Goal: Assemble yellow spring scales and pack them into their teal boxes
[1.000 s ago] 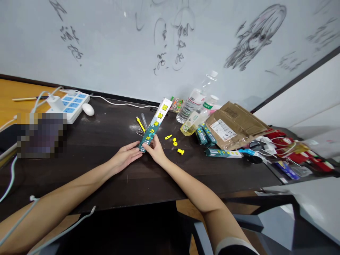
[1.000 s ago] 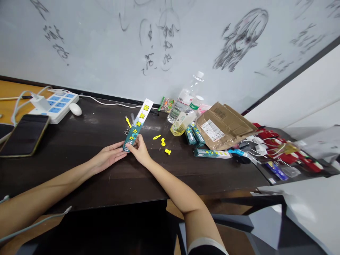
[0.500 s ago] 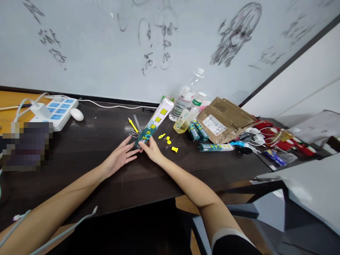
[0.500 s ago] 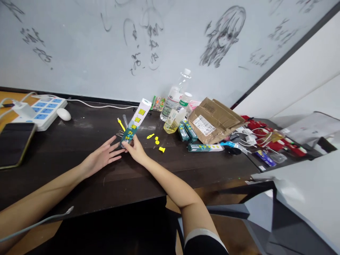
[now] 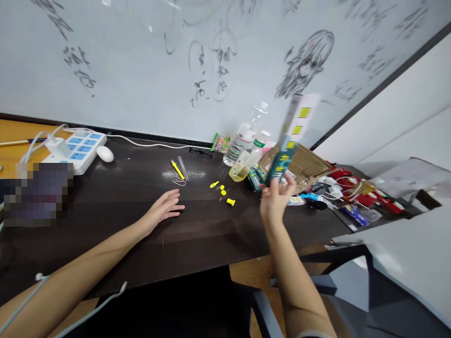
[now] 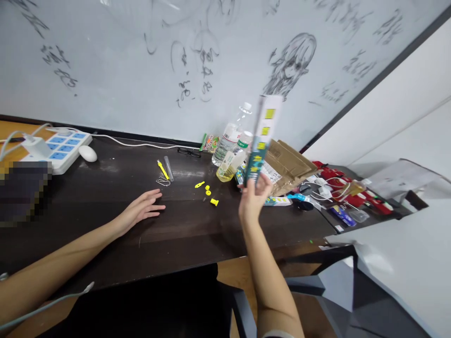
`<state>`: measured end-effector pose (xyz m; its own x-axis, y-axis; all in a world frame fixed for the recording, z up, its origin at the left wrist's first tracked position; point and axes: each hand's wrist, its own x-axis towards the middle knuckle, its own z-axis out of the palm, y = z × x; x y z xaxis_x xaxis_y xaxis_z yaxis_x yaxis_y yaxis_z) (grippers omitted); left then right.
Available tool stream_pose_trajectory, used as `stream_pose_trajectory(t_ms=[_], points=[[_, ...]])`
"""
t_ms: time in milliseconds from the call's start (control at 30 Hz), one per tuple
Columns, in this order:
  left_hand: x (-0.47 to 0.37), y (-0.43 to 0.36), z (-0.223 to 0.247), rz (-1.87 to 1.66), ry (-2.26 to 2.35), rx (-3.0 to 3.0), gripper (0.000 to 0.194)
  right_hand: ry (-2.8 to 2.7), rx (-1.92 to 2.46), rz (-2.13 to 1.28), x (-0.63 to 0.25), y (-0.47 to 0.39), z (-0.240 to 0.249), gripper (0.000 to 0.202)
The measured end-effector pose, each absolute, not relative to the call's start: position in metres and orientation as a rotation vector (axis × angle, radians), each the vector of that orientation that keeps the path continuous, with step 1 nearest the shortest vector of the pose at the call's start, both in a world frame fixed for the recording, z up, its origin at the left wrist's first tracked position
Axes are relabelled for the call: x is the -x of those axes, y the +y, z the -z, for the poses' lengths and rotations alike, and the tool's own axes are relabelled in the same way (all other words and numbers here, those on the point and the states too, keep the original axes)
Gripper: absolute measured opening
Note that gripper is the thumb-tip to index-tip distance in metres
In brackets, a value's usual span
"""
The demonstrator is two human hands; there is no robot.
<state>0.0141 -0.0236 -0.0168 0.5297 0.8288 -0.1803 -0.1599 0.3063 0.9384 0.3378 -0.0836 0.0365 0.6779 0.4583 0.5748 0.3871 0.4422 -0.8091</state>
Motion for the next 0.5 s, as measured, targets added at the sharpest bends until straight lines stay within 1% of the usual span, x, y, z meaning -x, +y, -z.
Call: stream_pose_trajectory(t_ms=[100,167,233,333,500], points=[[-0.016,-0.023,0.019,-0.760,0.783,-1.061,0.050,-0.761,1.238,0.088,-0.400,-0.097,-0.032,0.050],[-0.016,-0.024,0.018,-0.764,0.795,-1.063,0.048,-0.670,1.299,0.044,-0.436,-0.098,-0.025,0.054],[-0.016,-0.024,0.017,-0.764,0.800,-1.074,0.046,-0.599,1.409,-0.088,-0.463,-0.093,-0.015,0.058],[-0.016,-0.025,0.015,-0.763,0.805,-1.088,0.044,-0.599,1.626,-0.194,-0.482,-0.078,-0.002,0.058],[-0.017,-0.026,0.012,-0.752,0.858,-1.079,0.042,-0.787,1.868,-0.091,-0.486,-0.053,0.002,0.048]])
